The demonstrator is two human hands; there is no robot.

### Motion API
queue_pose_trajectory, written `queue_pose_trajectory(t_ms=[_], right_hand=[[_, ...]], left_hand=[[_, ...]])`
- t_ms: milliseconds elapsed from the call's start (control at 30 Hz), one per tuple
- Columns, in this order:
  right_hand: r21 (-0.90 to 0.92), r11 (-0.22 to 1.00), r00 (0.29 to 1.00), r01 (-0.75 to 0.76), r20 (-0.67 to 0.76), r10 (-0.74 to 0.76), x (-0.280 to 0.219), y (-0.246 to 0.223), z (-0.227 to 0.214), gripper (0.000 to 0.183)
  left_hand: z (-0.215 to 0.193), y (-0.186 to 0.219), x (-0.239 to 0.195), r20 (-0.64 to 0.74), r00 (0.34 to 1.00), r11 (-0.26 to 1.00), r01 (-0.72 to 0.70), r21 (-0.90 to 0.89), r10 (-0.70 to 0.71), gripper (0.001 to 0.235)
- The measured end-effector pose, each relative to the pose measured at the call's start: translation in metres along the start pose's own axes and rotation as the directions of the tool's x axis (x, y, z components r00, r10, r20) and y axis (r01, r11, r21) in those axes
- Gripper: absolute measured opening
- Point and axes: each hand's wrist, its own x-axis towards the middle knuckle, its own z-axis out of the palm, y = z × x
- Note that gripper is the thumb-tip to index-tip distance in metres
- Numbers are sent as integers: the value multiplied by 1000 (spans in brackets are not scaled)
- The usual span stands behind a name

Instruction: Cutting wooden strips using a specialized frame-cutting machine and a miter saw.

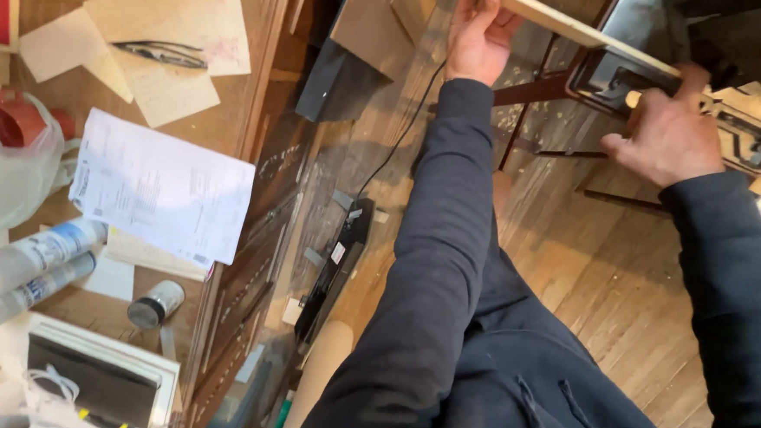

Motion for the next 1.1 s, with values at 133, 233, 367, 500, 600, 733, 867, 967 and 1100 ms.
queue_pose_trajectory(t_ms=[133, 233, 367, 500, 600, 733, 867, 967, 1100], right_hand=[[68, 998, 999, -10, 40, 7, -3, -12, -12, 42], [66, 996, 996, -54, 74, 49, -5, -19, -19, 43], [128, 989, 993, -70, 100, 57, -1, -21, -23, 51], [160, 980, 988, -117, 122, 98, -6, -30, -39, 60], [185, 969, 982, -161, 124, 140, -4, -40, -53, 53], [314, 931, 983, -185, 83, 167, -8, -39, -50, 55], [392, 896, 978, -209, 71, 197, -9, -35, -36, 39], [452, 854, 966, -258, 124, 227, -9, -37, -41, 31], [546, 803, 969, -238, 83, 231, -5, -35, -45, 37]], left_hand=[[-8, 6, 2, -8, 1000, 1000, 10, 22, -10, 23], [-5, 12, -2, -40, 998, 998, 50, 34, -48, 23], [27, 46, 5, -77, 989, 986, 133, 102, -126, 28], [100, 112, 44, -12, 985, 888, 159, 431, -170, 33], [172, 130, 90, -43, 893, 491, 286, 823, -447, 27], [251, 72, 112, -139, 652, -162, 25, 987, -745, 27], [254, 25, 120, -318, 271, -385, -245, 890, -909, 32], [255, 7, 121, -433, 114, -446, -289, 847, -894, 33], [262, -9, 131, -514, 75, -509, -324, 798, -854, 34]])
